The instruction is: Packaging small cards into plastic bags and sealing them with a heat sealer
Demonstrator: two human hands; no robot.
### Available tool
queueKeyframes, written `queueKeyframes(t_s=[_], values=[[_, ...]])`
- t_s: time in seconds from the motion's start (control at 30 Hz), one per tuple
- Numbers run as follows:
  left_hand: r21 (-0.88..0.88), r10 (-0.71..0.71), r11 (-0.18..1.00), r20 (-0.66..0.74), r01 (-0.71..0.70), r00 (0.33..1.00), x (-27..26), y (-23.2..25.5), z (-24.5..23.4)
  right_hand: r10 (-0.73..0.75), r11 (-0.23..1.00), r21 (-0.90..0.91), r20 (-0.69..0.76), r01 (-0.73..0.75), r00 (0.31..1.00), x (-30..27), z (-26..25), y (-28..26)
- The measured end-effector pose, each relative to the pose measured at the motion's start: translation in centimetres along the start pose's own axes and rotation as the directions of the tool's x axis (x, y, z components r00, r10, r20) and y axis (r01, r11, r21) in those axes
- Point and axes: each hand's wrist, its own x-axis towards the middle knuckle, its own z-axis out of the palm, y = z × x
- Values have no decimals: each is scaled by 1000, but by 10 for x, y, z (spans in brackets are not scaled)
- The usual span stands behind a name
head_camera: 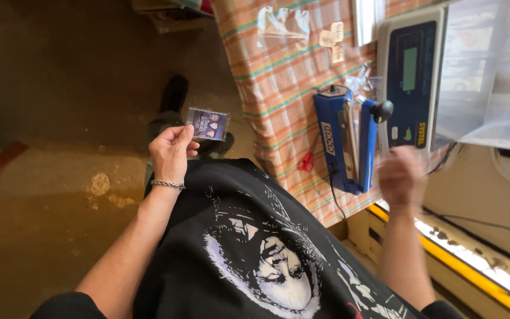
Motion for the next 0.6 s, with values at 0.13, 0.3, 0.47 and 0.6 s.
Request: queueKeyframes(t_s=[0.13, 0.3, 0.47, 0.6], values=[[28, 21, 999, 48, -22, 999, 11, 20, 7, 271, 884, 345, 177, -317, 946, -34, 77, 57], [97, 93, 990, 116, -105, 989, 31, 49, 8, 360, 702, 641, 58, -311, 931, -14, 109, 75], [130, 117, 982, 145, -136, 982, 39, 80, 9, 338, 713, 671, -76, -203, 938, -1, 115, 69], [176, 120, 973, 175, -152, 977, 44, 94, 11, 316, 700, 693, -86, -171, 945, 3, 117, 77]])
